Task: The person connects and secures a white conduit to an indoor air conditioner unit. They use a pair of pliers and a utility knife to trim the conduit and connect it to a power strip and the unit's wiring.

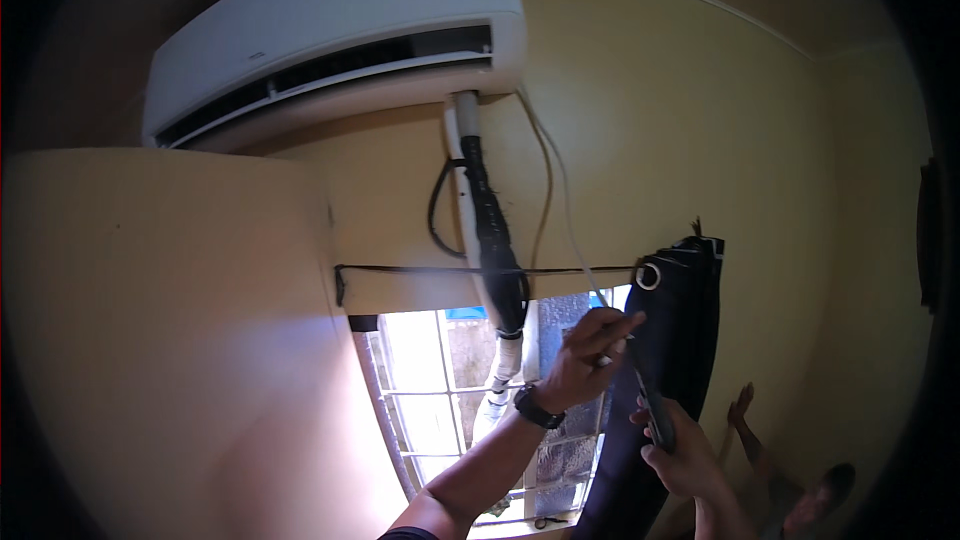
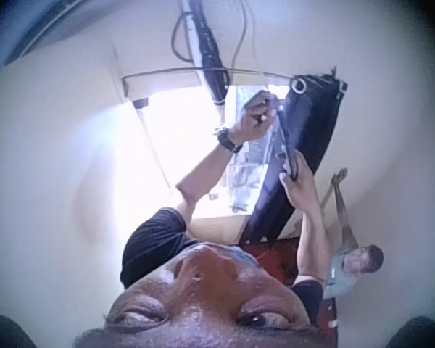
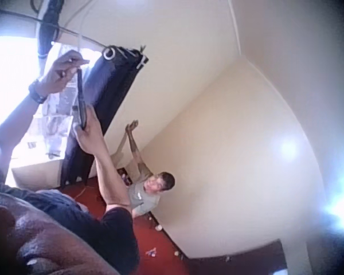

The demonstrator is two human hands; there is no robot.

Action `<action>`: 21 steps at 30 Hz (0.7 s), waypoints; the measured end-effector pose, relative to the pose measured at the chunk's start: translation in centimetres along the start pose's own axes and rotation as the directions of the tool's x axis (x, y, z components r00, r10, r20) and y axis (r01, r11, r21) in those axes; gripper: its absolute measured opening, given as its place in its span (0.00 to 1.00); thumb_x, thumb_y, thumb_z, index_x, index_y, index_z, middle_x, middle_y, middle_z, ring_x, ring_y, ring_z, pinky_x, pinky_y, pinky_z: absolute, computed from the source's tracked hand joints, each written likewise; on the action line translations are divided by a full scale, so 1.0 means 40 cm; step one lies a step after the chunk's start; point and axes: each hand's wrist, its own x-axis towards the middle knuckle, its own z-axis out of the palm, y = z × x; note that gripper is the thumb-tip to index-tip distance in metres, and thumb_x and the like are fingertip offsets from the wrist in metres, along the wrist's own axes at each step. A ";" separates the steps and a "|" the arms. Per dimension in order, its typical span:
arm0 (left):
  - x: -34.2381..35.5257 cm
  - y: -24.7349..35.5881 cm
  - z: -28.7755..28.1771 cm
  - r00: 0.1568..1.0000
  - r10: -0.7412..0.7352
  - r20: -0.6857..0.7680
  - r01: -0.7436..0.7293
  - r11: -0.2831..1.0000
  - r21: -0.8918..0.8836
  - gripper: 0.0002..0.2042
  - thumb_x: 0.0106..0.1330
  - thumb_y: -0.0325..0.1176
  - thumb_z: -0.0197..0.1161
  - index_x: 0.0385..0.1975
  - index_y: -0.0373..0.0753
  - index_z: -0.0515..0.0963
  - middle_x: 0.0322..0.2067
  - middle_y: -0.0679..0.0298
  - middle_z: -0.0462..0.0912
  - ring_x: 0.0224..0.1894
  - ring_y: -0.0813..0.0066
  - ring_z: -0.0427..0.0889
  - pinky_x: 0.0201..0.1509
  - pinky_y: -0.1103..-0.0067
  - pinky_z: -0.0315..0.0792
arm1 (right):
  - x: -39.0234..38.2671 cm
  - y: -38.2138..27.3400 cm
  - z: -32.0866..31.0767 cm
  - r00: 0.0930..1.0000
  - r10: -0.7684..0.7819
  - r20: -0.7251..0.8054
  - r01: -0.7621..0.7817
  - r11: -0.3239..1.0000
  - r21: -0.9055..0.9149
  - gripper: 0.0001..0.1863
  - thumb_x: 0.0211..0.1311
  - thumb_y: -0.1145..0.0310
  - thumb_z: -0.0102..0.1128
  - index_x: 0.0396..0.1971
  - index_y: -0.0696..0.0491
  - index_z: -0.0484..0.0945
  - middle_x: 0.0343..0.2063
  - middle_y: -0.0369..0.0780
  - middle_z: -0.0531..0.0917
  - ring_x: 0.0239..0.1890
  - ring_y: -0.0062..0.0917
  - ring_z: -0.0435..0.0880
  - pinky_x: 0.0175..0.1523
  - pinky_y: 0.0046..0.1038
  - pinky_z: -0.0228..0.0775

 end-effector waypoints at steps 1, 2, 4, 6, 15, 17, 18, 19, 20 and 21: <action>-0.001 0.005 0.000 1.000 -0.007 0.000 0.007 1.000 -0.006 0.16 0.73 0.23 0.54 0.56 0.35 0.82 0.45 0.59 0.78 0.40 0.71 0.79 0.42 0.79 0.73 | -0.002 0.001 0.000 0.999 0.050 -0.020 -0.048 0.994 0.094 0.27 0.55 0.79 0.59 0.58 0.55 0.72 0.51 0.45 0.82 0.48 0.27 0.84 0.55 0.31 0.76; -0.007 0.001 -0.001 1.000 -0.010 -0.001 0.010 1.000 -0.020 0.16 0.73 0.23 0.53 0.56 0.35 0.81 0.45 0.58 0.78 0.40 0.71 0.79 0.43 0.78 0.73 | 0.001 0.005 -0.003 0.991 0.122 0.053 -0.130 0.974 0.184 0.31 0.53 0.83 0.55 0.61 0.57 0.70 0.53 0.41 0.79 0.56 0.27 0.81 0.57 0.29 0.75; -0.010 0.003 -0.003 1.000 -0.017 0.004 0.017 0.999 -0.037 0.16 0.74 0.24 0.52 0.56 0.34 0.81 0.44 0.58 0.78 0.41 0.71 0.79 0.44 0.78 0.73 | 0.003 0.010 -0.012 0.989 0.122 0.083 -0.136 0.972 0.189 0.30 0.53 0.83 0.55 0.60 0.57 0.70 0.53 0.41 0.79 0.55 0.26 0.81 0.57 0.28 0.75; -0.008 0.013 0.002 0.999 -0.030 0.013 0.030 0.999 -0.030 0.16 0.74 0.26 0.51 0.55 0.34 0.82 0.45 0.57 0.78 0.42 0.68 0.79 0.46 0.75 0.74 | 0.000 0.019 -0.014 0.986 0.136 0.100 -0.154 0.969 0.196 0.29 0.53 0.83 0.55 0.59 0.57 0.71 0.52 0.41 0.80 0.54 0.25 0.81 0.56 0.28 0.75; -0.012 0.015 0.002 0.997 -0.073 0.009 0.074 0.996 -0.042 0.16 0.74 0.24 0.52 0.57 0.34 0.80 0.44 0.56 0.82 0.43 0.66 0.82 0.47 0.74 0.76 | 0.029 0.093 -0.002 0.996 -0.084 0.036 0.076 0.983 0.166 0.25 0.49 0.85 0.53 0.51 0.57 0.75 0.41 0.41 0.79 0.44 0.29 0.81 0.51 0.32 0.72; -0.019 0.001 0.010 0.995 -0.093 0.030 0.095 0.993 -0.067 0.16 0.75 0.25 0.52 0.57 0.33 0.80 0.45 0.56 0.82 0.44 0.67 0.82 0.47 0.75 0.76 | 0.030 0.103 -0.011 0.991 -0.116 0.069 0.105 0.984 0.147 0.25 0.48 0.85 0.52 0.50 0.57 0.74 0.42 0.43 0.79 0.46 0.32 0.81 0.53 0.35 0.72; -0.023 -0.004 0.015 0.993 -0.114 0.032 0.116 0.991 -0.072 0.15 0.76 0.25 0.51 0.57 0.32 0.80 0.45 0.55 0.82 0.44 0.67 0.82 0.48 0.75 0.75 | 0.028 0.113 -0.017 0.989 -0.110 0.099 0.090 0.979 0.184 0.24 0.48 0.85 0.54 0.50 0.58 0.74 0.44 0.44 0.79 0.47 0.33 0.81 0.55 0.35 0.72; -0.023 -0.006 0.022 0.993 -0.110 0.042 0.114 0.990 -0.083 0.15 0.76 0.25 0.51 0.57 0.32 0.80 0.45 0.55 0.82 0.44 0.67 0.82 0.48 0.75 0.75 | 0.027 0.118 -0.019 0.991 -0.103 0.086 0.086 0.980 0.182 0.24 0.48 0.85 0.54 0.50 0.58 0.74 0.44 0.44 0.79 0.47 0.33 0.81 0.55 0.35 0.72; -0.023 -0.007 0.028 0.992 -0.121 0.020 0.122 0.989 -0.089 0.15 0.76 0.25 0.51 0.57 0.32 0.79 0.46 0.55 0.82 0.44 0.67 0.82 0.48 0.75 0.75 | 0.027 0.122 -0.016 0.992 -0.090 0.092 0.064 0.965 0.254 0.24 0.49 0.85 0.54 0.50 0.58 0.74 0.45 0.43 0.79 0.47 0.32 0.81 0.55 0.34 0.71; -0.020 -0.002 0.033 0.992 -0.127 -0.004 0.126 0.988 -0.091 0.15 0.76 0.26 0.51 0.58 0.32 0.79 0.46 0.55 0.81 0.44 0.67 0.82 0.48 0.75 0.75 | 0.023 0.121 -0.015 0.991 -0.084 0.100 0.047 0.944 0.326 0.24 0.50 0.85 0.54 0.51 0.58 0.74 0.45 0.43 0.79 0.47 0.31 0.81 0.55 0.34 0.71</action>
